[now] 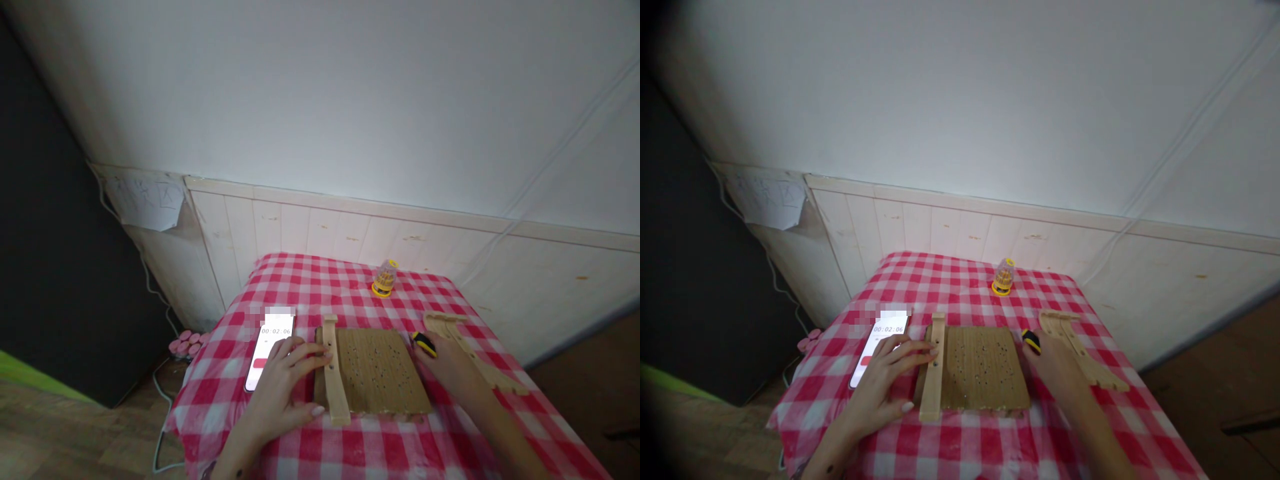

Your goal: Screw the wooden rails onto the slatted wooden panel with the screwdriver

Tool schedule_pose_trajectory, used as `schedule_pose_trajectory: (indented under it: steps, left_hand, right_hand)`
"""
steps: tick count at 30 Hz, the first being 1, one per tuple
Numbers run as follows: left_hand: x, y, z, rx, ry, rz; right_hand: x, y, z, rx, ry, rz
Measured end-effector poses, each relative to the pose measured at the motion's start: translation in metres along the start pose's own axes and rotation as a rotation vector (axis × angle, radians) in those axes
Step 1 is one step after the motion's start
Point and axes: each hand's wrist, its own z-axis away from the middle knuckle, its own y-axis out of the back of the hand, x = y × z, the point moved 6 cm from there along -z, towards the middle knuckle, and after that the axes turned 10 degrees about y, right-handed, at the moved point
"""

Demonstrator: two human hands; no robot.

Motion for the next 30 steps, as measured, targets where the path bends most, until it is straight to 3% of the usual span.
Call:
schedule_pose_trajectory:
  steps: [4,8,13,16,20,30]
  left_hand:
    - [-0.001,0.001,0.002,0.013,0.017,0.006]
    - [-0.003,0.001,0.004,0.053,0.049,-0.045]
    - [0.002,0.003,0.002,0.157,0.064,-0.114]
    - [0.008,0.003,-0.002,0.158,0.053,-0.134]
    - [0.013,0.006,-0.005,0.166,0.039,-0.152]
    - [0.015,0.008,-0.004,0.193,-0.005,-0.157]
  right_hand:
    - [-0.019,0.023,0.004,0.021,0.135,-0.097]
    - [-0.070,0.040,0.012,0.027,0.372,-0.333]
    - [-0.143,0.034,0.015,-0.094,0.596,-0.347]
    - [-0.171,0.027,0.011,-0.149,0.688,-0.266]
    - [-0.183,0.020,0.006,-0.190,0.746,-0.246]
    - [-0.176,0.010,0.007,-0.208,0.759,-0.291]
